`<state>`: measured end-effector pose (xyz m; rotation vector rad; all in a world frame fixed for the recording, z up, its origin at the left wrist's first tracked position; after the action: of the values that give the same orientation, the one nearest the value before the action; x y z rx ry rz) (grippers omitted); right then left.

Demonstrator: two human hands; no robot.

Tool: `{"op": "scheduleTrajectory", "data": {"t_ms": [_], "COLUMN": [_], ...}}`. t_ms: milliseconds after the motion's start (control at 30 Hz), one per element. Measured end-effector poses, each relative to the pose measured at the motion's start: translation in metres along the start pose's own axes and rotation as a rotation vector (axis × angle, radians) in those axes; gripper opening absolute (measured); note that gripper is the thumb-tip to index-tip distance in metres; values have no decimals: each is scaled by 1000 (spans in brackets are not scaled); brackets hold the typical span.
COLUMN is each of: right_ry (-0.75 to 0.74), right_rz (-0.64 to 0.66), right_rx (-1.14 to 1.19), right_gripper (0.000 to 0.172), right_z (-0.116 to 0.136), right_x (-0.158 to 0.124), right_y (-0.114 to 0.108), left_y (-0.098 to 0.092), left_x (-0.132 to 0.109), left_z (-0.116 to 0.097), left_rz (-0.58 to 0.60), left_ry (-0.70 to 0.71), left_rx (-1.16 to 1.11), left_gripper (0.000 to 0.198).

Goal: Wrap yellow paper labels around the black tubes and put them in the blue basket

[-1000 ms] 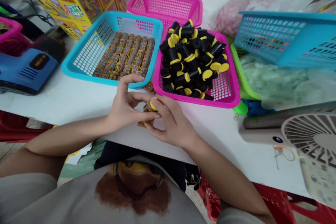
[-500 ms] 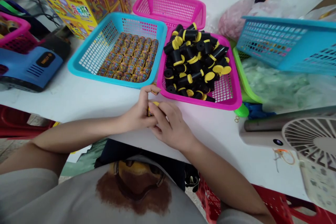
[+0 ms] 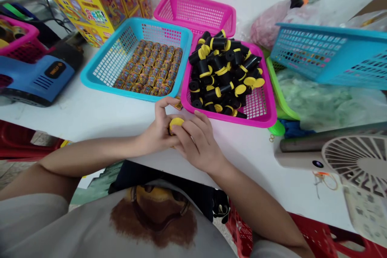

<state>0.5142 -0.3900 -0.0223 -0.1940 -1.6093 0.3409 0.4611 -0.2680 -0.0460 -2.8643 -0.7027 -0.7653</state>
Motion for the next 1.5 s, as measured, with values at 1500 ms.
{"op": "scheduleTrajectory", "data": {"t_ms": [1500], "right_ry": [682], "right_rz": [30], "right_rx": [-356], "right_gripper": [33], "right_z": [-110], "right_x": [-8], "right_y": [-1], "left_y": [0], "left_x": [-111], "left_z": [-27], "left_rz": [525], "left_ry": [339], "left_rx": [1480], "left_gripper": [75]}}
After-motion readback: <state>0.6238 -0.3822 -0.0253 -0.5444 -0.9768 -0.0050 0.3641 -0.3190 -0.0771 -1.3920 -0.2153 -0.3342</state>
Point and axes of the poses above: each hand's wrist, its own x-axis towards the middle knuckle, its own y-axis out of the palm, z = x × y, the point moved 5 cm from there along x, towards the middle knuckle, and after that the axes turned 15 degrees about -z, right-handed, at the moved point
